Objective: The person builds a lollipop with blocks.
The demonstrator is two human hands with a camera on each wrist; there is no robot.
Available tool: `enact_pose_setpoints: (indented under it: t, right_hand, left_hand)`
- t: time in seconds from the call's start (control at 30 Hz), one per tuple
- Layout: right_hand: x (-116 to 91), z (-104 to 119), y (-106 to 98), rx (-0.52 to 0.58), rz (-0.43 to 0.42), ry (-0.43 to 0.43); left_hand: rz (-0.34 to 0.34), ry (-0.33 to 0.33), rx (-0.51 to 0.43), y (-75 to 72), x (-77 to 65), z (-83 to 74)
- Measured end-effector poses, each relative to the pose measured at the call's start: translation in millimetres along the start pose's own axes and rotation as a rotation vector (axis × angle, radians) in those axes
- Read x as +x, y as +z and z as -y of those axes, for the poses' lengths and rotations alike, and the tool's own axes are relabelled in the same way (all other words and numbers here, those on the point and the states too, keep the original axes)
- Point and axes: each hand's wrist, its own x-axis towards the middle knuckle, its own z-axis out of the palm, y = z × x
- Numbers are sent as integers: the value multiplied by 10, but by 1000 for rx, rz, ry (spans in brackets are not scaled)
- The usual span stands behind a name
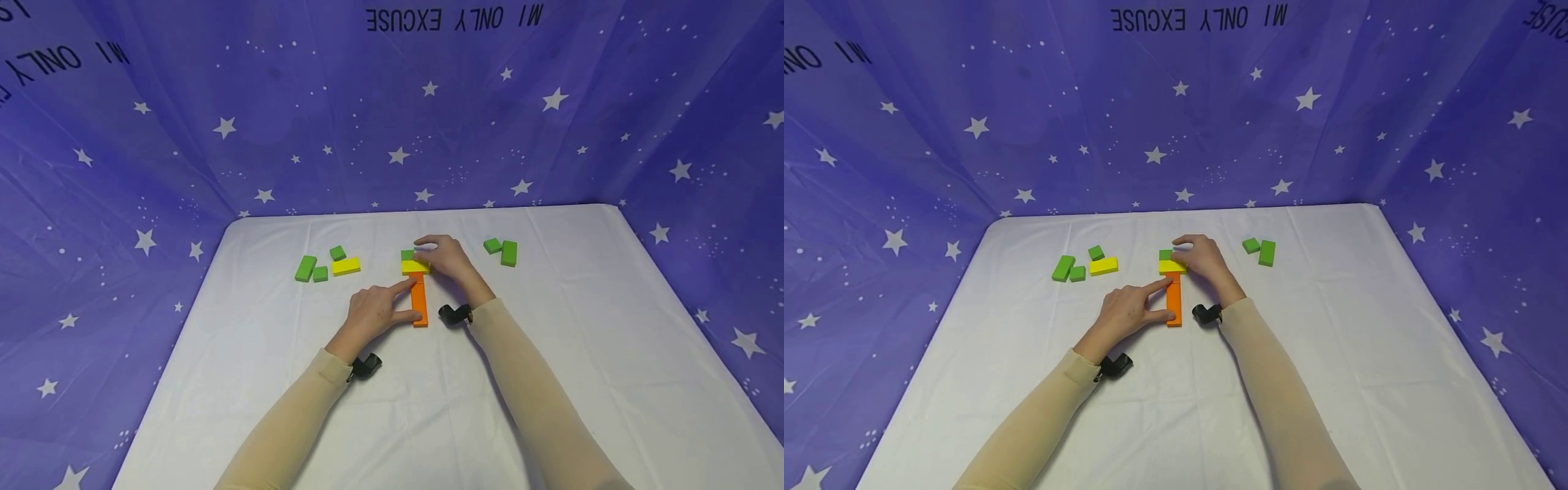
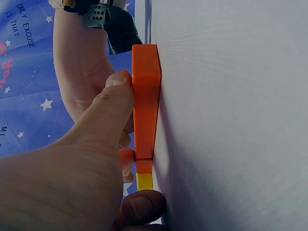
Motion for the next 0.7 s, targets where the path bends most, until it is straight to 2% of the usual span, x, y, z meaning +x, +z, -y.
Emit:
enact_pose_setpoints:
  t: [0.43,0.7]
  right_hand:
    - [-85,-144,-172,84,-54,35]
    - [-161,-342,-337,117,-86,91]
  left_hand:
    - [-20,4,-8,-7,-3,3]
    - [4,-2,-13,-8,-8,-1]
